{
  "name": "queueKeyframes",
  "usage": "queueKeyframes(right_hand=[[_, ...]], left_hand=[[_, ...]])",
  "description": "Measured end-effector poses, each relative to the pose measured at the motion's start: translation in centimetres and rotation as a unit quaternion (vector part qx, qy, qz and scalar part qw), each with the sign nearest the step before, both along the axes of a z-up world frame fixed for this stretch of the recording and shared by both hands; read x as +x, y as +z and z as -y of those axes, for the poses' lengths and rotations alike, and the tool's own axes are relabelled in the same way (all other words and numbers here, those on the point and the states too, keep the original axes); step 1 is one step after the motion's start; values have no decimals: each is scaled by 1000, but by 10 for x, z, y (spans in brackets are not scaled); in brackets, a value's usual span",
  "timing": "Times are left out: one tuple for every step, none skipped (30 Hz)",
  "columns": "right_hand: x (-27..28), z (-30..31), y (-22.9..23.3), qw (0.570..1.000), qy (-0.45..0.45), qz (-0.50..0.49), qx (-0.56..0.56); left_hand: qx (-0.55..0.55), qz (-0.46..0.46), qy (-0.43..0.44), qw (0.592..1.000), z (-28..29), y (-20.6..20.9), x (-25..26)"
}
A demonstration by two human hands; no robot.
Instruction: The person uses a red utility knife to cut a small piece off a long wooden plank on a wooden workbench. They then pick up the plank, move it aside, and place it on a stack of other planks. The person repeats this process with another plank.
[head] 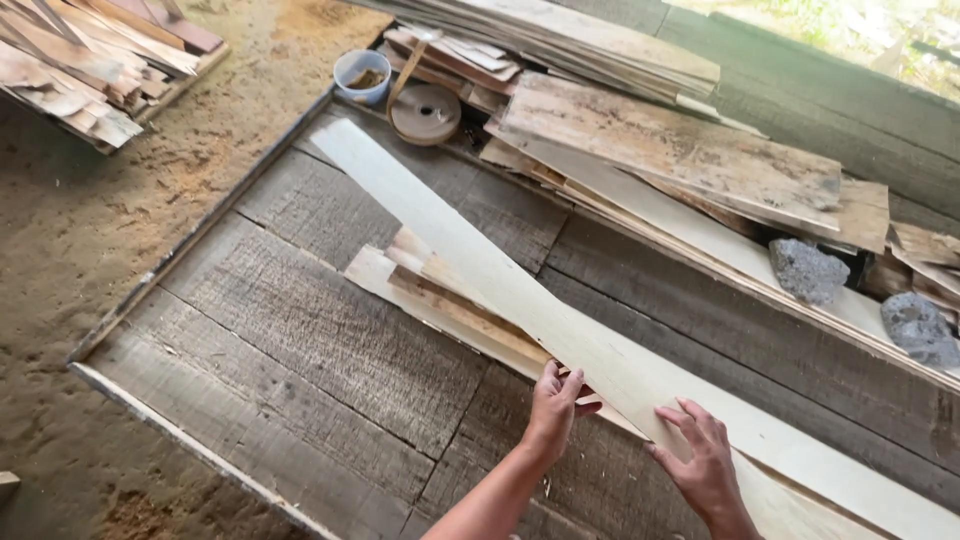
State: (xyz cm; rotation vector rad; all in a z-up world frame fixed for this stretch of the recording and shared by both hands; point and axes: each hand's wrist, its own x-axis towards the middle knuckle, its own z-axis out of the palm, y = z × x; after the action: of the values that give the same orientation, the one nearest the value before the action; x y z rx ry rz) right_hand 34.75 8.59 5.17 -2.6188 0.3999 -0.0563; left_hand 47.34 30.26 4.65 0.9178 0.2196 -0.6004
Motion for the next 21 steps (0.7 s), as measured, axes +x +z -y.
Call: queueKeyframes(right_hand=[[14, 4, -6, 1000, 1, 6, 0], [26, 8, -13, 999, 10, -2, -35], [39, 12, -20, 997, 19, -10, -70], [53, 8, -17, 998, 15, -6, -68], [68, 6, -14, 996, 35, 6, -83], [78, 5, -11, 994, 49, 17, -99], [89, 8, -18, 994, 38, 20, -98], [103, 11, -24, 994, 48, 23, -100], [118, 13, -31, 993, 59, 26, -102], [130, 16, -34, 993, 57, 29, -99], [143, 19, -37, 995, 48, 2, -85], [155, 19, -40, 996, 44, -28, -70], [164, 20, -42, 996, 46, -29, -67], [176, 23, -44, 995, 40, -45, -76], [189, 27, -46, 994, 33, -60, -86], [197, 28, -48, 994, 30, -64, -84], [206, 31, -50, 995, 25, -62, -68], [214, 33, -52, 997, 19, -59, -51], [222, 37, -63, 997, 13, -64, -50], [227, 42, -74, 995, -1, -77, -64], [232, 46, -85, 993, -16, -90, -79]], left_hand=[[0, 6, 1, 1000, -2, 0, 11], [25, 2, -5, 1000, -5, -1, 20], [50, -1, -12, 999, -6, -1, 31], [52, 3, -15, 999, -5, -12, 42], [60, 1, 12, 998, -3, -23, 54], [66, -2, 32, 997, 3, -35, 65], [67, 3, 22, 997, 2, -18, 73], [89, -3, 26, 996, 1, -2, 81], [111, -8, 30, 993, -1, 14, 91], [114, -6, 28, 993, 0, 29, 99], [150, 11, 16, 989, 1, 44, 108], [187, 23, 6, 982, -1, 57, 113], [190, 22, 8, 981, 0, 54, 120], [234, 62, 8, 970, 3, 51, 129], [278, 102, 8, 955, 5, 48, 139], [278, 100, 3, 955, 9, 37, 150], [443, 192, -64, 873, 13, 26, 162], [585, 278, -130, 751, 17, 15, 174], [584, 278, -137, 750, 19, 7, 184], [632, 283, -175, 700, 21, -2, 191], [676, 287, -212, 645, 23, -11, 198]])
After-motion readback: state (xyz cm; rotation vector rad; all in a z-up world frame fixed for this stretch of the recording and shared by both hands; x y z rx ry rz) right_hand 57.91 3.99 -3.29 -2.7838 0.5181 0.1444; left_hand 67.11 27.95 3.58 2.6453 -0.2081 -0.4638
